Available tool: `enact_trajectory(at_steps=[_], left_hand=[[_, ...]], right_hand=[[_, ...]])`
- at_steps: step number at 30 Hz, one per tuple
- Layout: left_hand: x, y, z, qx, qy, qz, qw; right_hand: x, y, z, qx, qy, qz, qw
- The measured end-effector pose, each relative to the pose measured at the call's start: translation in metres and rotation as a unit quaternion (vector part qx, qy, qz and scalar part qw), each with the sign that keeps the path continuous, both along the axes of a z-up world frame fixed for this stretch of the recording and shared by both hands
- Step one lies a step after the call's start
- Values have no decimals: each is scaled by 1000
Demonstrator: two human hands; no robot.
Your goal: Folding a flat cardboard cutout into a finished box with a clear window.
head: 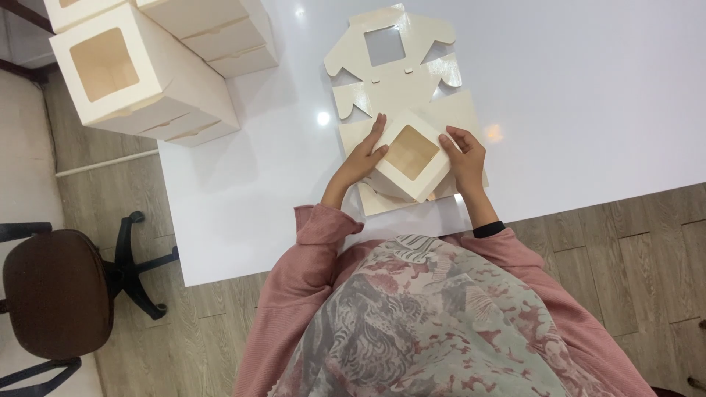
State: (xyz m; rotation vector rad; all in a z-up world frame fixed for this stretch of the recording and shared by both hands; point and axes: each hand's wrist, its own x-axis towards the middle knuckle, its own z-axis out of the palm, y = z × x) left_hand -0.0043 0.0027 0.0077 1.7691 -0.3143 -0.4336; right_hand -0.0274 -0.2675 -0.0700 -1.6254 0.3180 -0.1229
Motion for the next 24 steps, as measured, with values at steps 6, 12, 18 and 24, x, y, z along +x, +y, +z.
enact_trajectory(at_steps=[6, 12, 18, 24], left_hand=[[0, 1, -8, -48, 34, -15, 998], [-1, -5, -16, -11, 19, 4, 1000], [0, -3, -3, -8, 29, 2, 1000], [7, -1, -14, -4, 24, 2, 1000]], right_hand=[[4, 27, 33, 3, 19, -31, 999], [6, 33, 44, -58, 6, -1, 998], [6, 36, 42, -68, 5, -4, 998], [10, 32, 38, -111, 5, 26, 994]])
